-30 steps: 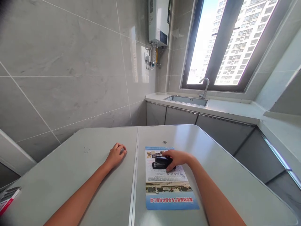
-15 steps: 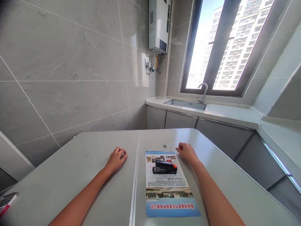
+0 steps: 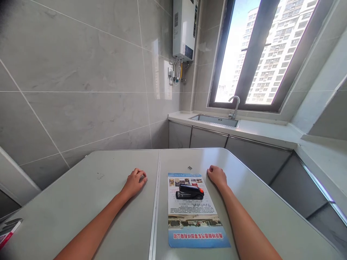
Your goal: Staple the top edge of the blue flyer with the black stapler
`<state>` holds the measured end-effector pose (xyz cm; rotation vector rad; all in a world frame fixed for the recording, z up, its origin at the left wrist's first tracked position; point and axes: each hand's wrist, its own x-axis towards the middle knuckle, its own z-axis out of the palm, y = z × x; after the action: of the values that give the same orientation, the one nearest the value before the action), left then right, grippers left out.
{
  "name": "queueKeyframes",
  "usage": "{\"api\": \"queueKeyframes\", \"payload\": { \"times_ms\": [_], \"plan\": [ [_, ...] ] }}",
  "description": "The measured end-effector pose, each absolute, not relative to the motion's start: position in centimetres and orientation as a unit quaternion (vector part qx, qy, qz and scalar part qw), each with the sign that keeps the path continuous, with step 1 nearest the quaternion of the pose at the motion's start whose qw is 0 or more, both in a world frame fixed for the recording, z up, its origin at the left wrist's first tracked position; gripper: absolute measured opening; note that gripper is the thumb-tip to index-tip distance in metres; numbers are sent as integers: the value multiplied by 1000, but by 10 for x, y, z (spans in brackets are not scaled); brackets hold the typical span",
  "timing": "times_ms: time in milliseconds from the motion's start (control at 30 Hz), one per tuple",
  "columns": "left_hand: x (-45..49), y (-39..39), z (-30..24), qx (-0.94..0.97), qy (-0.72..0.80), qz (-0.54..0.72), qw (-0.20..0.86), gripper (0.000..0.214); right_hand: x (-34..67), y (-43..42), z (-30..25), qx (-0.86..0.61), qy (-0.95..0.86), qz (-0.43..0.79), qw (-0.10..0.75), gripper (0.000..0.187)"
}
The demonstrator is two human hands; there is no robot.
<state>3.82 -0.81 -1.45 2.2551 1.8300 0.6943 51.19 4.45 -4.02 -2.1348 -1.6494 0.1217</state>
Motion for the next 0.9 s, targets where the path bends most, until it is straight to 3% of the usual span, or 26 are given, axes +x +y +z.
{"api": "queueKeyframes", "payload": {
  "times_ms": [900],
  "plan": [
    [38,-11,-13,757,608,225,81,18,507,45,-39,-772,-599,50,204,23]
  ]
}}
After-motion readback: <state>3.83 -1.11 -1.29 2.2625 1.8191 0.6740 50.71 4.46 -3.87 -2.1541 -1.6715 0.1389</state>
